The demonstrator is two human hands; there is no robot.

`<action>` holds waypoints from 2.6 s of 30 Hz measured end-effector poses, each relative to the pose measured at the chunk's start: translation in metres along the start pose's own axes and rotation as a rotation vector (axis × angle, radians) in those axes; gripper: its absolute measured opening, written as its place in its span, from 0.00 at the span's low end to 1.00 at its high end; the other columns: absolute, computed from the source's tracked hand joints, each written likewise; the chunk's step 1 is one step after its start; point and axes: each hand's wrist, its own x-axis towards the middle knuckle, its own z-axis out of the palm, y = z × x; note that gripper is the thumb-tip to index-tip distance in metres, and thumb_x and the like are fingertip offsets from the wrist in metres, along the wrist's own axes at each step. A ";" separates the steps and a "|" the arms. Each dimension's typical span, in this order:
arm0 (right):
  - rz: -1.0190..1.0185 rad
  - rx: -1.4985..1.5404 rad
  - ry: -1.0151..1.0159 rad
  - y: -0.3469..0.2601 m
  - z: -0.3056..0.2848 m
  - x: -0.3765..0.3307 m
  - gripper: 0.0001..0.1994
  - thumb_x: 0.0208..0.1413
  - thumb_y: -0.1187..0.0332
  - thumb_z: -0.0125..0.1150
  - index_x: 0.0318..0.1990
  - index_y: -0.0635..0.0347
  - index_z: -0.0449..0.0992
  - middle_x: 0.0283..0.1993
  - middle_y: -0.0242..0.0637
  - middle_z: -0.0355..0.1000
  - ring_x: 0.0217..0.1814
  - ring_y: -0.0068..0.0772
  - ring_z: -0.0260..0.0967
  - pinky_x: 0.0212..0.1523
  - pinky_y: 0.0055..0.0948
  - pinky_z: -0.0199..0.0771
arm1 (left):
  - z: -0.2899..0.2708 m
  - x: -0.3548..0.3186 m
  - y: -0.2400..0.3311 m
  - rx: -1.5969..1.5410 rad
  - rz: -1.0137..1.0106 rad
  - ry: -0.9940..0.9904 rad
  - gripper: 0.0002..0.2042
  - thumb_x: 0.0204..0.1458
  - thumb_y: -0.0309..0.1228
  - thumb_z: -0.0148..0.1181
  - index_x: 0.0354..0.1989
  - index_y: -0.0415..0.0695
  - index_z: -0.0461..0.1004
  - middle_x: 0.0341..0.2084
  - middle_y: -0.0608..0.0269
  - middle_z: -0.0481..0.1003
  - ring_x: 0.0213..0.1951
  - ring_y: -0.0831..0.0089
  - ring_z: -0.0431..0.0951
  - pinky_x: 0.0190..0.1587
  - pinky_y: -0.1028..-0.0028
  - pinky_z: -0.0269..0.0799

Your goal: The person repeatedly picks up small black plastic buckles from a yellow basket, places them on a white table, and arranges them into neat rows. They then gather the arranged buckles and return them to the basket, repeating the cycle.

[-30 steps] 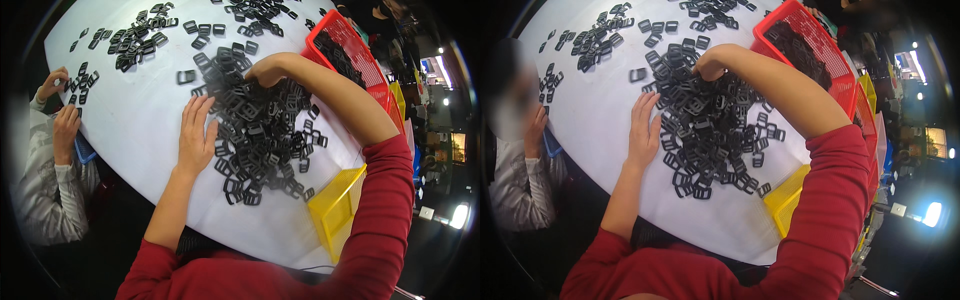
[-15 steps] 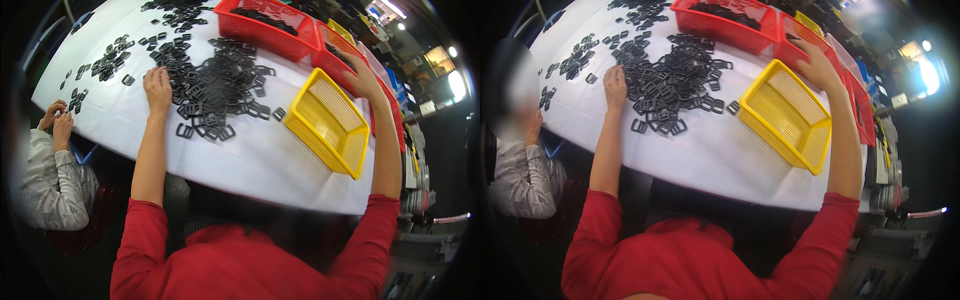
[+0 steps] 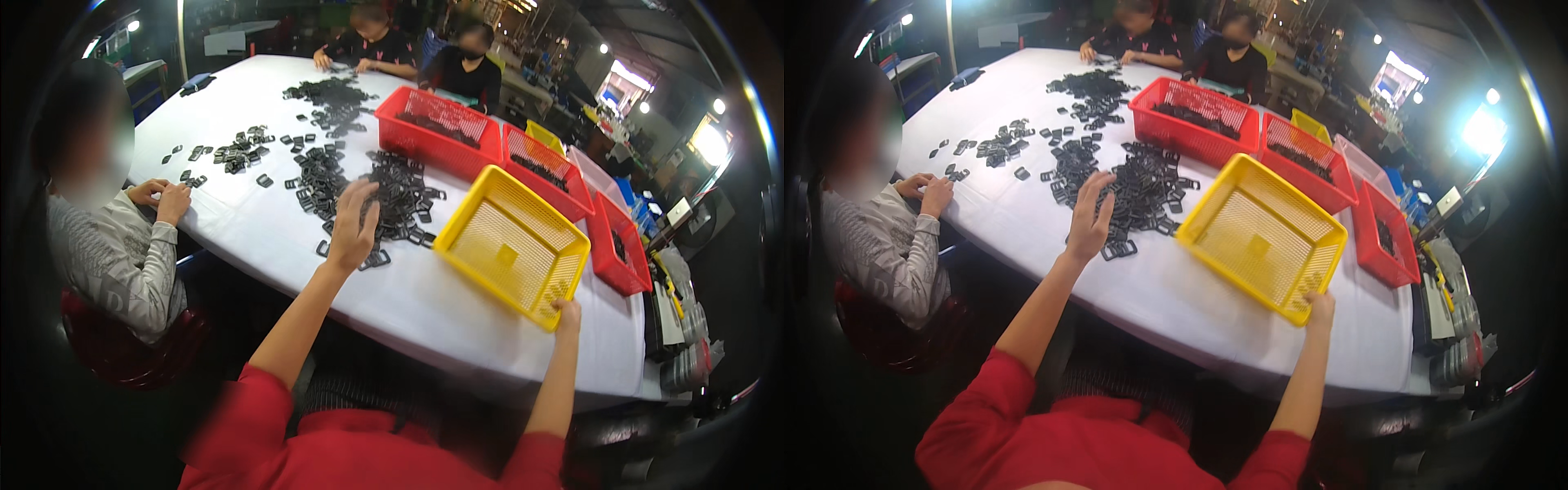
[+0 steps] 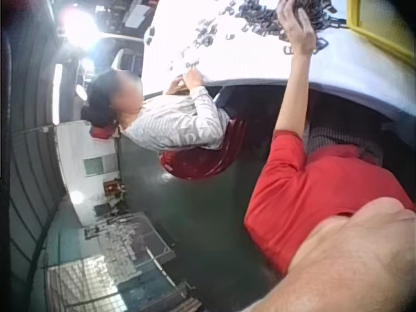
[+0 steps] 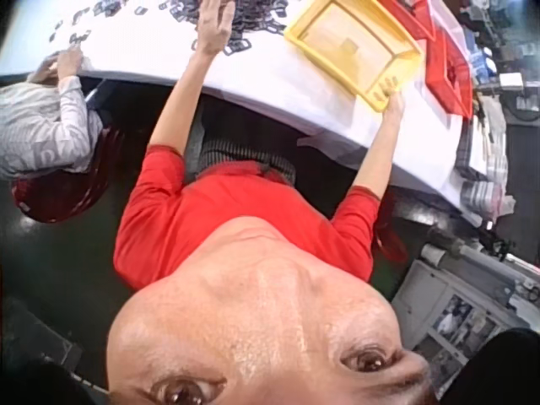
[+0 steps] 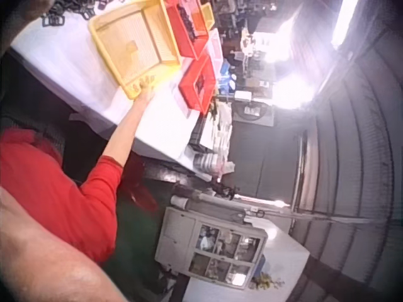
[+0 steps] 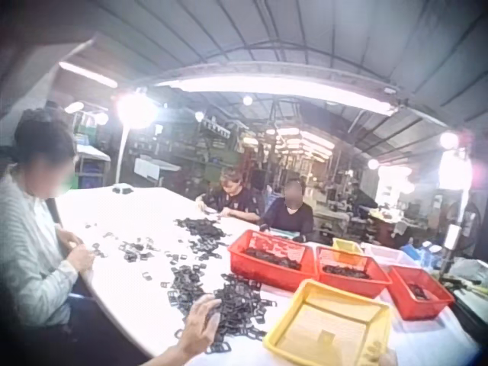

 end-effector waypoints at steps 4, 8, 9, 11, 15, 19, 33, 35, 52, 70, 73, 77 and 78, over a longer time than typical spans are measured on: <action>-0.224 0.151 -0.122 -0.038 0.074 -0.123 0.33 0.41 0.88 0.46 0.62 0.67 0.62 0.57 0.44 0.69 0.55 0.39 0.70 0.49 0.30 0.76 | -0.062 -0.037 0.051 -0.665 -0.316 -0.374 0.32 0.63 0.44 0.47 0.69 0.38 0.49 0.68 0.51 0.52 0.70 0.63 0.47 0.69 0.68 0.42; -0.259 0.282 -0.233 -0.035 0.127 -0.247 0.34 0.48 0.85 0.48 0.67 0.64 0.53 0.65 0.48 0.60 0.64 0.41 0.62 0.58 0.36 0.70 | -0.166 -0.122 0.062 -0.798 -0.511 -0.365 0.39 0.55 0.47 0.59 0.66 0.31 0.52 0.59 0.54 0.65 0.59 0.66 0.66 0.61 0.70 0.60; -0.246 0.229 -0.278 -0.017 0.127 -0.264 0.31 0.52 0.82 0.50 0.66 0.65 0.55 0.62 0.45 0.63 0.61 0.35 0.63 0.57 0.32 0.69 | -0.185 -0.141 0.062 -0.816 -0.573 -0.302 0.36 0.56 0.46 0.58 0.64 0.31 0.55 0.56 0.54 0.68 0.57 0.67 0.69 0.59 0.70 0.62; -0.232 0.191 -0.264 0.014 0.138 -0.301 0.25 0.58 0.78 0.51 0.63 0.65 0.58 0.57 0.41 0.67 0.58 0.31 0.65 0.57 0.30 0.67 | -0.209 -0.178 0.071 -0.657 -0.637 -0.280 0.30 0.57 0.41 0.56 0.61 0.31 0.60 0.55 0.53 0.69 0.56 0.67 0.70 0.57 0.70 0.65; 0.032 0.070 -0.460 0.051 0.141 -0.322 0.26 0.48 0.84 0.45 0.59 0.67 0.62 0.52 0.41 0.68 0.56 0.31 0.66 0.58 0.29 0.64 | -0.225 -0.236 0.078 -0.626 -1.037 -0.108 0.21 0.56 0.26 0.52 0.58 0.32 0.63 0.52 0.53 0.71 0.52 0.67 0.73 0.54 0.71 0.68; 0.061 -0.076 -0.472 0.043 0.130 -0.328 0.23 0.53 0.82 0.48 0.58 0.67 0.62 0.51 0.40 0.69 0.54 0.29 0.67 0.56 0.26 0.66 | -0.223 -0.275 0.074 -0.634 -1.195 -0.113 0.21 0.55 0.24 0.51 0.58 0.32 0.64 0.51 0.53 0.72 0.50 0.67 0.74 0.53 0.71 0.69; 0.480 -0.050 -0.248 0.095 0.040 -0.338 0.32 0.42 0.89 0.43 0.60 0.64 0.62 0.54 0.40 0.69 0.54 0.34 0.70 0.54 0.31 0.71 | -0.135 -0.288 0.063 -0.629 -1.437 -0.418 0.21 0.55 0.22 0.51 0.59 0.33 0.62 0.51 0.51 0.72 0.50 0.65 0.74 0.53 0.68 0.71; 0.463 -0.076 -0.228 0.099 0.034 -0.336 0.32 0.42 0.89 0.43 0.60 0.64 0.62 0.54 0.40 0.69 0.54 0.34 0.70 0.55 0.31 0.71 | -0.120 -0.289 0.063 -0.620 -1.453 -0.438 0.22 0.56 0.23 0.51 0.60 0.34 0.61 0.52 0.51 0.71 0.51 0.65 0.74 0.54 0.68 0.70; -0.377 -0.001 0.903 -0.041 -0.117 -0.199 0.18 0.64 0.56 0.50 0.52 0.60 0.71 0.47 0.35 0.70 0.43 0.30 0.70 0.38 0.31 0.73 | -0.116 -0.174 0.010 -0.073 -0.362 -0.040 0.15 0.59 0.20 0.46 0.54 0.36 0.70 0.55 0.53 0.70 0.59 0.62 0.68 0.62 0.67 0.60; -0.709 -0.721 -0.475 0.035 0.294 -0.047 0.30 0.57 0.46 0.55 0.65 0.45 0.62 0.67 0.49 0.56 0.70 0.50 0.51 0.68 0.62 0.37 | 0.052 -0.050 -0.051 0.535 -0.176 -0.343 0.27 0.55 0.43 0.54 0.60 0.42 0.64 0.60 0.34 0.56 0.63 0.40 0.54 0.64 0.44 0.45; -0.751 -0.618 -0.453 0.040 0.275 -0.042 0.24 0.58 0.50 0.56 0.61 0.43 0.68 0.65 0.49 0.58 0.68 0.51 0.53 0.67 0.62 0.41 | 0.090 -0.058 -0.030 0.196 -0.134 -0.439 0.21 0.58 0.31 0.47 0.60 0.41 0.64 0.61 0.40 0.59 0.64 0.47 0.57 0.64 0.50 0.48; -0.752 -0.773 -0.373 0.032 0.222 -0.038 0.22 0.56 0.56 0.59 0.59 0.45 0.70 0.64 0.50 0.59 0.67 0.53 0.54 0.65 0.61 0.46 | 0.091 -0.047 -0.011 -0.200 -0.200 -0.328 0.16 0.57 0.23 0.47 0.54 0.40 0.70 0.50 0.50 0.73 0.54 0.58 0.72 0.58 0.69 0.64; -0.734 -0.855 -0.336 0.033 0.202 -0.035 0.22 0.56 0.57 0.60 0.58 0.45 0.70 0.63 0.49 0.59 0.67 0.52 0.54 0.64 0.61 0.47 | 0.079 -0.040 -0.003 -0.210 -0.231 -0.328 0.15 0.57 0.22 0.48 0.53 0.40 0.71 0.48 0.53 0.75 0.53 0.62 0.73 0.57 0.71 0.64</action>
